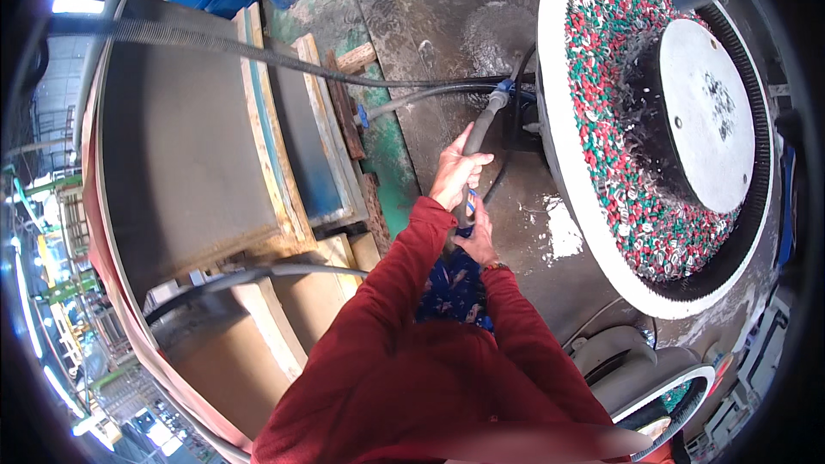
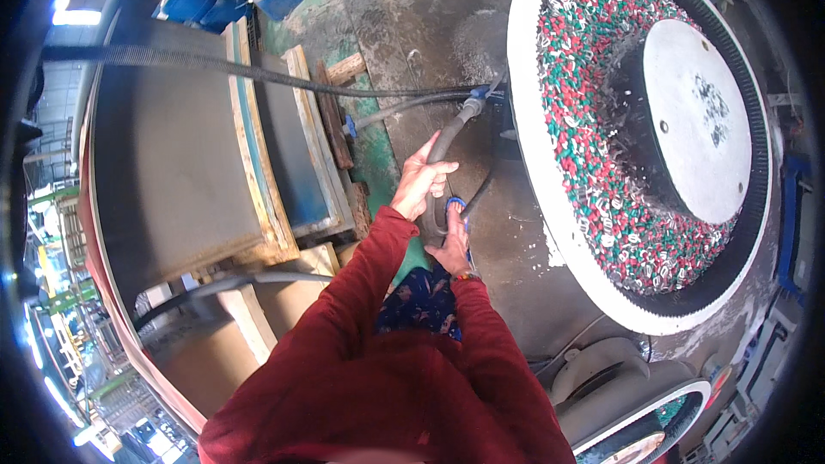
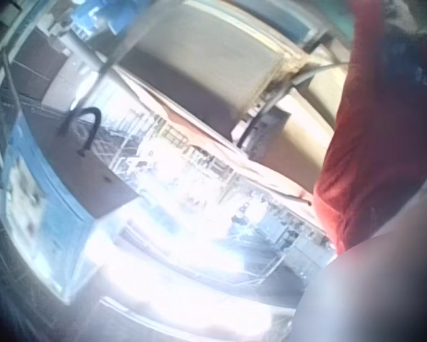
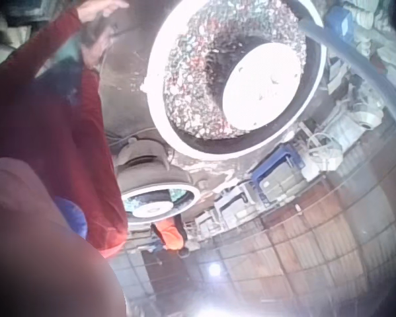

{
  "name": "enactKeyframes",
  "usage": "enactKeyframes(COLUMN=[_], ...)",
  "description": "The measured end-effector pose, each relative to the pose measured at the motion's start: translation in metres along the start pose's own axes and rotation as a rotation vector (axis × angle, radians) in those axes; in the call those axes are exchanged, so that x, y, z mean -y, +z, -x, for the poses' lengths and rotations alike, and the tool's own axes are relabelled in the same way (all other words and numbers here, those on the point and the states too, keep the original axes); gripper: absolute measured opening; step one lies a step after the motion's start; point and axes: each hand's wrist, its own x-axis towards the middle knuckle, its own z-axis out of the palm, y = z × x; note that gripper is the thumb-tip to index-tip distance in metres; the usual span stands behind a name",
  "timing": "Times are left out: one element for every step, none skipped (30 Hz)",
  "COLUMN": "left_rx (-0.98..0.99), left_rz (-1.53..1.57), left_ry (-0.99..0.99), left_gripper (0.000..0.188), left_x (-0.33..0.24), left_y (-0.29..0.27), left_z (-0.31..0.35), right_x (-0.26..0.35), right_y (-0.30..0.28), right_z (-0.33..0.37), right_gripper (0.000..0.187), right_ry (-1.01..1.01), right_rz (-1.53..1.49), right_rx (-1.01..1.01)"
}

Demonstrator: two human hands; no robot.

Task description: The person uses a hose to spray water into a rotating industrial washing machine containing colorful plastic parts, then rinses the surrounding floor. A coworker briefly assists by moving a blue crate.

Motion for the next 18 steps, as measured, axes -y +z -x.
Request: enactKeyframes(left_rx=[0.024, 0.05, 0.078, 0.043, 0.026, 0.005, -0.019, -0.05, -0.056, -0.083, -0.11, -0.166, -0.232, -0.3, -0.367, -0.379, -0.353, -0.333], left_rz=[-0.001, 0.009, 0.032, 0.018, 0.004, 0.011, 0.009, -0.018, -0.033, -0.084, -0.133, -0.26, -0.424, -0.59, -0.756, -0.817, -0.837, -0.839], left_ry=[-0.014, -0.027, -0.037, -0.059, -0.029, -0.003, 0.02, 0.047, 0.088, 0.156, 0.231, 0.282, 0.328, 0.368, 0.43, 0.525, 0.532, 0.518], left_gripper=[0.074, 0.072, 0.071, 0.064, 0.059, 0.059, 0.059, 0.06, 0.06, 0.058, 0.056, 0.046, 0.043, 0.041, 0.038, 0.036, 0.035, 0.034], left_x=[-0.013, -0.024, -0.034, -0.044, -0.054, -0.065, -0.076, -0.088, -0.099, -0.109, -0.12, -0.132, -0.142, -0.151, -0.159, -0.165, -0.173, -0.182], left_y=[0.002, 0.004, 0.006, 0.008, 0.01, 0.012, 0.013, 0.015, 0.012, 0.012, 0.01, 0.005, 0.001, -0.004, -0.01, -0.014, -0.016, -0.016], left_z=[-0.009, -0.016, -0.024, -0.03, -0.035, -0.039, -0.044, -0.051, -0.056, -0.065, -0.075, -0.086, -0.1, -0.113, -0.126, -0.137, -0.151, -0.165], right_x=[0.01, 0.016, 0.023, 0.029, 0.037, 0.046, 0.06, 0.071, 0.083, 0.094, 0.104, 0.113, 0.12, 0.127, 0.132, 0.137, 0.142, 0.147], right_y=[0.008, 0.011, 0.014, 0.01, 0.004, -0.006, -0.006, -0.015, -0.023, -0.027, -0.031, -0.034, -0.035, -0.035, -0.034, -0.033, -0.032, -0.032], right_z=[-0.024, -0.04, -0.05, -0.058, -0.068, -0.074, -0.088, -0.099, -0.109, -0.122, -0.136, -0.149, -0.162, -0.174, -0.185, -0.194, -0.206, -0.217], right_gripper=[0.075, 0.064, 0.063, 0.066, 0.07, 0.074, 0.064, 0.057, 0.051, 0.047, 0.043, 0.04, 0.038, 0.037, 0.039, 0.037, 0.036, 0.035], right_ry=[-0.094, 0.131, 0.2, 0.253, 0.375, 0.351, 0.325, 0.302, 0.321, 0.352, 0.354, 0.364, 0.322, 0.288, 0.255, 0.181, 0.216, 0.219], right_rz=[-0.014, -0.109, 0.009, 0.006, 0.02, 0.114, 0.241, 0.24, 0.233, 0.259, 0.27, 0.28, 0.265, 0.25, 0.234, 0.266, 0.272, 0.268], right_rx=[0.006, 0.096, -0.013, 0.063, 0.143, 0.176, 0.156, 0.192, 0.22, 0.259, 0.282, 0.309, 0.278, 0.25, 0.23, 0.194, 0.208, 0.211])
